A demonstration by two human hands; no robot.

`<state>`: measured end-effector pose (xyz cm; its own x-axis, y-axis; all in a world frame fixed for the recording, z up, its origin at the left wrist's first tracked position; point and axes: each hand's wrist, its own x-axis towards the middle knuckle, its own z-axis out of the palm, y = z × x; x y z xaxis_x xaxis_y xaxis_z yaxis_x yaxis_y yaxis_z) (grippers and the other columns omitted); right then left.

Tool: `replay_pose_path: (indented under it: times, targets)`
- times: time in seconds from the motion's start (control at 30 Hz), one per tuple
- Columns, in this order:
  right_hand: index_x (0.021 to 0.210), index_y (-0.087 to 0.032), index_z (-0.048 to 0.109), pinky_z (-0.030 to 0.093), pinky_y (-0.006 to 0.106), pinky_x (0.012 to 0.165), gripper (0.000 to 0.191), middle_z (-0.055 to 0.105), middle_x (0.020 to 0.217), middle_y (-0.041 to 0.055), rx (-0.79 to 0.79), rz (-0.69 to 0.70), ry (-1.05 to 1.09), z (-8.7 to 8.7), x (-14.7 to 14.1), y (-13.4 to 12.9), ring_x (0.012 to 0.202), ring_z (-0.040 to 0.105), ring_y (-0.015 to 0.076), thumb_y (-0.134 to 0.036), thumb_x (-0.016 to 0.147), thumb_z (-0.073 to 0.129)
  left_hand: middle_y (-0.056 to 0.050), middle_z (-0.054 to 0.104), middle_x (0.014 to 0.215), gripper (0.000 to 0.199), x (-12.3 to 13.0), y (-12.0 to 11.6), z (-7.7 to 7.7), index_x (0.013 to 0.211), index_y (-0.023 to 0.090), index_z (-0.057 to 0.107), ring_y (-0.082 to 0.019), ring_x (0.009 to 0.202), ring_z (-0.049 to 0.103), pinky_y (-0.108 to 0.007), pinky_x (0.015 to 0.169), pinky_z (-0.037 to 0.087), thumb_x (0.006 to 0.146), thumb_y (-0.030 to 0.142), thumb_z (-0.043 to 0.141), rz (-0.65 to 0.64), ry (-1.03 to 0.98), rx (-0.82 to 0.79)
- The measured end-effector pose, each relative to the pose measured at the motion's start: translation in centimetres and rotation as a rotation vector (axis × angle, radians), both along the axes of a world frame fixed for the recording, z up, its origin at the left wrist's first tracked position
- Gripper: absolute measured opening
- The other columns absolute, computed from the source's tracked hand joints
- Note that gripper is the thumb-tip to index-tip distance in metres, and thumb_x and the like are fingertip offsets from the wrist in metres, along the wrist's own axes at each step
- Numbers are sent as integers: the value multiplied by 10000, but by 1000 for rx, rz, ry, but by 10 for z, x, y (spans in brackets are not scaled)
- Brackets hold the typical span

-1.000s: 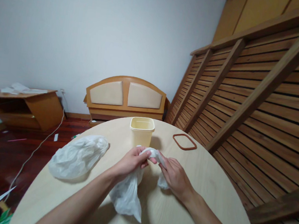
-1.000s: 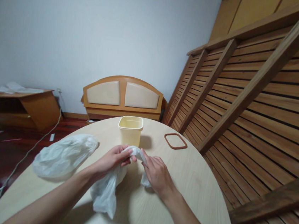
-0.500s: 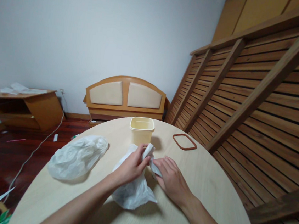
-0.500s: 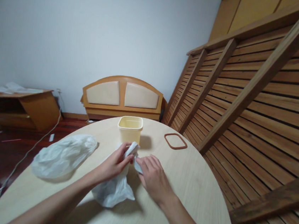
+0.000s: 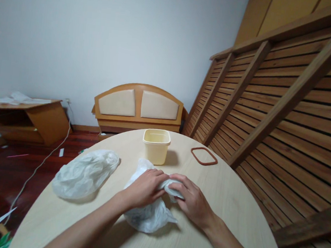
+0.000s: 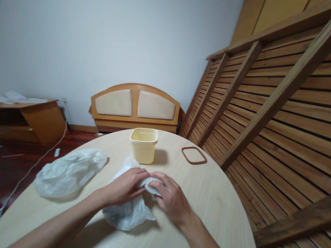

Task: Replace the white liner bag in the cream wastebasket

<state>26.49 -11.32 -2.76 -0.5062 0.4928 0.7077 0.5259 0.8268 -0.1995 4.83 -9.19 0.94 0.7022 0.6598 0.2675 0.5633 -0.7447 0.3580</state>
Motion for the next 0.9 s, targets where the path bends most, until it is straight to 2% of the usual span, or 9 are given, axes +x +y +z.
replay_pose_path:
  times: [0.17,0.37,0.43,0.53,0.67,0.73,0.8,0.9]
  targets:
    - [1148,-227,587,562,385,940,363,704,1174,83,-72,59,66,4,3,2,1103,664,211,-41,839,551,-74,677,995,128,-2,4,3,1023,177,653,-227,988,598,-370,931,471,954,215,551,-80,-86,-66]
    - [1173,-231,576,565,388,905,439,727,1110,53,-152,19,93,-1,9,8,1025,680,198,-4,804,504,-79,667,1019,180,-3,6,-2,1085,164,635,-213,946,606,-341,876,486,939,213,543,-27,-141,-219]
    - [1172,-236,571,563,392,910,430,721,1154,58,-105,11,118,-3,10,9,1053,677,197,-1,818,510,-62,668,973,160,-2,5,0,1040,163,636,-198,881,604,-321,829,484,932,187,520,-44,-138,-252]
    - [1072,-238,634,562,402,902,315,696,1182,80,59,-64,165,-1,9,9,1086,659,218,-23,858,549,-46,656,928,143,-1,4,3,980,160,632,-182,833,587,-296,787,469,912,149,506,-69,-158,-268]
    - [1003,-248,739,573,352,740,219,659,944,70,238,-227,187,5,7,5,861,645,210,-96,901,620,-42,641,925,128,0,6,5,961,164,633,-179,844,584,-289,797,459,907,143,519,-85,-219,-255]
    - [1040,-244,758,560,299,652,227,607,827,43,249,-247,188,5,5,3,743,617,177,-111,915,623,-45,642,933,112,0,6,3,944,167,632,-184,864,588,-293,812,458,905,143,530,-77,-253,-245]
    - [1084,-238,759,557,267,618,249,573,791,27,235,-252,187,4,3,1,695,606,155,-110,922,619,-50,651,942,101,1,6,0,946,170,627,-193,887,597,-301,828,460,899,141,542,-47,-291,-252]
    - [1166,-236,731,596,263,682,331,585,884,45,215,-252,208,3,-2,-2,779,642,155,-75,917,582,-57,678,988,145,1,7,-3,1021,178,605,-200,920,620,-308,843,471,888,144,560,-6,-391,-296]
